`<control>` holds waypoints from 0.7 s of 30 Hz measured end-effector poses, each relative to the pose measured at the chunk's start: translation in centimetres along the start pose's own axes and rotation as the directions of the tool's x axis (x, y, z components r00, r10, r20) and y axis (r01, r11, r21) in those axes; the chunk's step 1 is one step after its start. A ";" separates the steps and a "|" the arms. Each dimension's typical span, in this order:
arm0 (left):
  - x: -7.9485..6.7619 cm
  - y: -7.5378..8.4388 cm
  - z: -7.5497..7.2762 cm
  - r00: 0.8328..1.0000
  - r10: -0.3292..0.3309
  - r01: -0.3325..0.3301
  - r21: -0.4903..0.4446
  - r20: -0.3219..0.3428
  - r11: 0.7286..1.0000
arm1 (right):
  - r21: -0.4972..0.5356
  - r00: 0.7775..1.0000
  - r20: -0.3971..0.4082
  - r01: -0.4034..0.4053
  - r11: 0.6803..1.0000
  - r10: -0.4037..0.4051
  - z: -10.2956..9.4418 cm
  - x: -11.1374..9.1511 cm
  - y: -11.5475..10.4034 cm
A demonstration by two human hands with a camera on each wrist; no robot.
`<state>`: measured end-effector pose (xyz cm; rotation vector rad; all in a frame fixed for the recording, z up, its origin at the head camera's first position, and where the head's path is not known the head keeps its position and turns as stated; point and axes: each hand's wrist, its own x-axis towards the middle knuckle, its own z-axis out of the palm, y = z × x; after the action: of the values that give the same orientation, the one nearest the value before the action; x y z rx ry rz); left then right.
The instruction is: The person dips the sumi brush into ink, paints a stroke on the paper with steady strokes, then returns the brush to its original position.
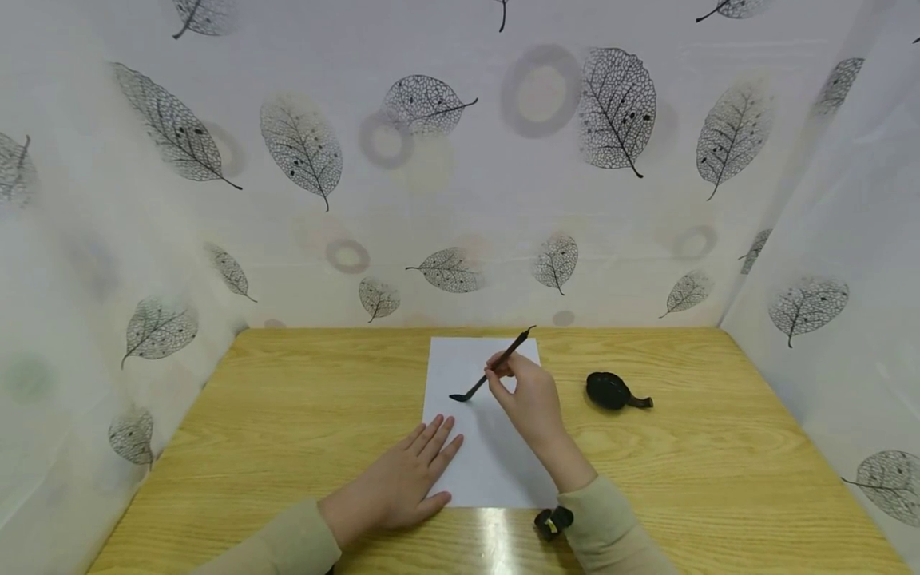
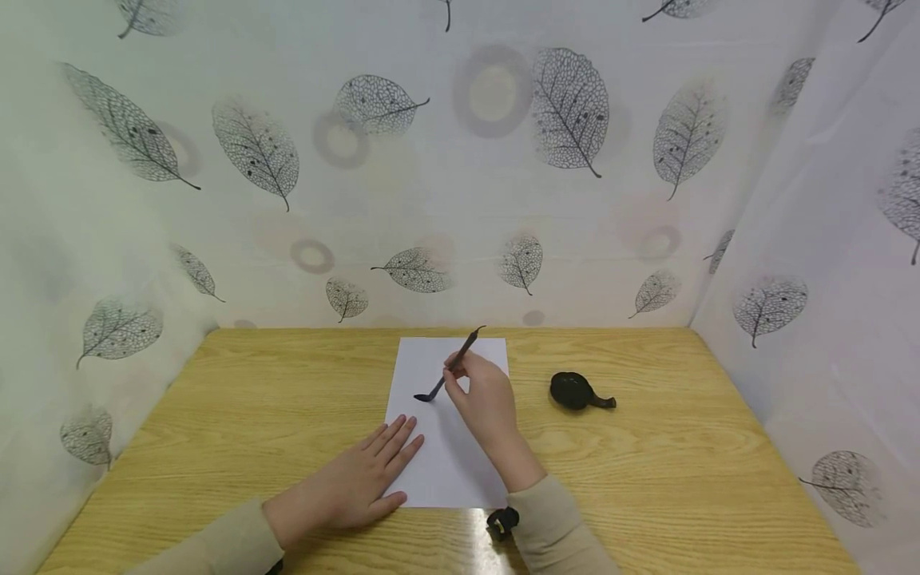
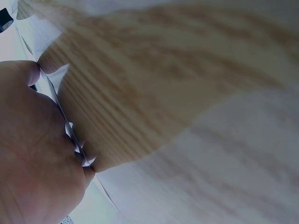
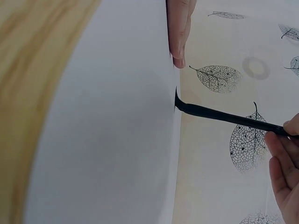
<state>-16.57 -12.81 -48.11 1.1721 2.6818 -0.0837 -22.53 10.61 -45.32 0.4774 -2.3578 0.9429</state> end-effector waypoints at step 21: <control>0.0 -0.1 0.1 1.000 0.001 -0.001 -0.004 -0.009 1.000 | -0.065 0.997 -0.014 0.072 0.995 -0.073 -0.2 0.2 0.1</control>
<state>-16.63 -12.84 -48.24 1.1747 2.6878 -0.0725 -22.62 10.75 -45.16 0.5237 -2.3320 0.8327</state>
